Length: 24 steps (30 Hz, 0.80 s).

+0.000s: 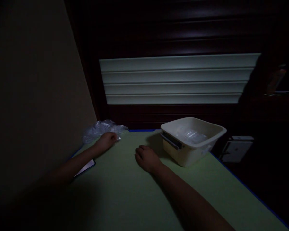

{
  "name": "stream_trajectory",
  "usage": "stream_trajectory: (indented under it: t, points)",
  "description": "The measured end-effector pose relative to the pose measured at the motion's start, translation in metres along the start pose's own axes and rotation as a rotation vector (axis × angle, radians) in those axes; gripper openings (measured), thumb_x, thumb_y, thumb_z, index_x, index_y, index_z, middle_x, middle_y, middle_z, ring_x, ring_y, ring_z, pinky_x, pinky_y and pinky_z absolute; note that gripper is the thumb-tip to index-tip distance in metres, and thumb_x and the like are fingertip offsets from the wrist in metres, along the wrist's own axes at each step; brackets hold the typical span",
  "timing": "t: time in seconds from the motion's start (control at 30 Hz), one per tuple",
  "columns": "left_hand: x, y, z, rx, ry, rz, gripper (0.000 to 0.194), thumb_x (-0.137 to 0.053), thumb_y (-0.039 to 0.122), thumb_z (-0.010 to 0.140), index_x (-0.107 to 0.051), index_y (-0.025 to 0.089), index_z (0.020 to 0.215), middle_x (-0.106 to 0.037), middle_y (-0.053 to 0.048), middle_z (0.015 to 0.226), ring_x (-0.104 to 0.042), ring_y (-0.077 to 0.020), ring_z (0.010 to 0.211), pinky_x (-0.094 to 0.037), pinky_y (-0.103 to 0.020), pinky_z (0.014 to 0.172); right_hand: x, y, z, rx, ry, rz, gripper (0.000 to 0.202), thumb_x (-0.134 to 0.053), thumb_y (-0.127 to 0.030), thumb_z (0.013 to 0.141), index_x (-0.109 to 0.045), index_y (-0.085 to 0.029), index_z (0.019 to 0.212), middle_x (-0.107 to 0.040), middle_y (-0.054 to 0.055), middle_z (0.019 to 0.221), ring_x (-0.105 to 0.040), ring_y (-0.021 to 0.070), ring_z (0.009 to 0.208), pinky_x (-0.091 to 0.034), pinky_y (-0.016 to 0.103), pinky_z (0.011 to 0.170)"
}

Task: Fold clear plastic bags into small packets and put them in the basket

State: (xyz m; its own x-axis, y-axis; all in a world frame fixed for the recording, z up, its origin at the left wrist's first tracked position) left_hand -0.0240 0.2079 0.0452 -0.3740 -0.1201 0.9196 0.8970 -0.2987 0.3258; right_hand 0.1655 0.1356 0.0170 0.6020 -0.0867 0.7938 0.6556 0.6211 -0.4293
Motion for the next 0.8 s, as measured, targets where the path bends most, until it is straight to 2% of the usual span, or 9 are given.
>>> stream_trajectory:
  t: [0.13,0.23,0.3,0.4,0.5,0.63,0.8]
  points:
    - [-0.009,0.031,-0.03,-0.088,-0.001,-0.239,0.022,-0.053,0.028,0.089,-0.055,0.013,0.105,-0.058,-0.006,0.102,-0.06,-0.0183,0.085,-0.051,-0.036,0.073,0.006,0.003,-0.002,-0.059,0.129,0.162,0.032,-0.043,-0.035,0.088,-0.056,-0.016,0.111,-0.06,0.013,0.109,-0.056,0.0224,0.1,-0.041,0.036,0.086]
    - [-0.013,0.052,-0.055,-0.15,0.034,-0.411,0.007,-0.06,0.019,0.081,-0.058,0.012,0.08,-0.061,0.0,0.079,-0.06,-0.0146,0.075,-0.051,-0.029,0.07,0.007,0.002,-0.004,-0.099,0.196,0.296,0.04,-0.046,-0.039,0.086,-0.05,-0.016,0.118,-0.059,0.014,0.111,-0.059,0.0214,0.093,-0.046,0.035,0.078]
    - [-0.014,0.059,-0.068,-0.167,0.073,-0.503,0.005,-0.06,0.014,0.075,-0.056,0.014,0.072,-0.06,0.001,0.075,-0.06,-0.0136,0.072,-0.05,-0.025,0.069,0.005,-0.004,-0.005,-0.082,0.196,0.373,0.039,-0.053,-0.038,0.082,-0.052,-0.017,0.115,-0.061,0.012,0.107,-0.06,0.0204,0.089,-0.046,0.033,0.075]
    - [-0.014,0.061,-0.08,-0.16,0.14,-0.6,0.003,-0.056,0.016,0.072,-0.055,0.016,0.07,-0.059,0.0,0.075,-0.06,-0.0139,0.072,-0.048,-0.024,0.067,0.004,-0.016,-0.006,-0.024,0.148,0.454,0.02,-0.058,-0.03,0.077,-0.063,-0.018,0.093,-0.066,0.006,0.088,-0.059,0.0188,0.08,-0.044,0.031,0.073]
    - [-0.017,0.055,-0.086,-0.12,0.178,-0.663,0.004,-0.054,0.021,0.071,-0.055,0.017,0.07,-0.058,0.0,0.075,-0.06,-0.014,0.069,-0.047,-0.024,0.065,0.006,-0.019,-0.006,-0.025,0.141,0.519,0.011,-0.055,-0.025,0.076,-0.063,-0.018,0.075,-0.063,0.002,0.071,-0.057,0.0167,0.068,-0.042,0.028,0.066]
    - [-0.02,0.045,-0.089,-0.03,0.217,-0.712,0.008,-0.053,0.023,0.067,-0.054,0.017,0.072,-0.058,0.0,0.071,-0.059,-0.0143,0.064,-0.045,-0.023,0.058,0.013,-0.008,-0.006,-0.136,0.254,0.625,0.014,-0.05,-0.028,0.075,-0.057,-0.018,0.069,-0.057,0.0,0.064,-0.052,0.0156,0.062,-0.04,0.027,0.059]
    - [-0.017,0.045,-0.089,0.009,0.245,-0.736,0.006,-0.051,0.022,0.063,-0.054,0.017,0.067,-0.055,0.002,0.065,-0.056,-0.0136,0.059,-0.041,-0.021,0.054,0.022,0.006,-0.01,-0.274,0.448,0.749,0.015,-0.047,-0.032,0.07,-0.052,-0.019,0.063,-0.056,0.001,0.071,-0.051,0.0164,0.071,-0.039,0.027,0.063]
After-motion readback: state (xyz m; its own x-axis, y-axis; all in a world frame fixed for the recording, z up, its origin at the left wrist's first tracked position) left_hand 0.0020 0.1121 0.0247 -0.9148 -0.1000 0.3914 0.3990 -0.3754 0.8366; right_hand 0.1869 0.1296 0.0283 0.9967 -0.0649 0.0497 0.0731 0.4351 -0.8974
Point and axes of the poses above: each hand's wrist, its own z-axis towards the middle knuckle, its own x-axis out of the back of the hand, y = z × x, the point moved 7 cm from there along z, towards the middle knuckle
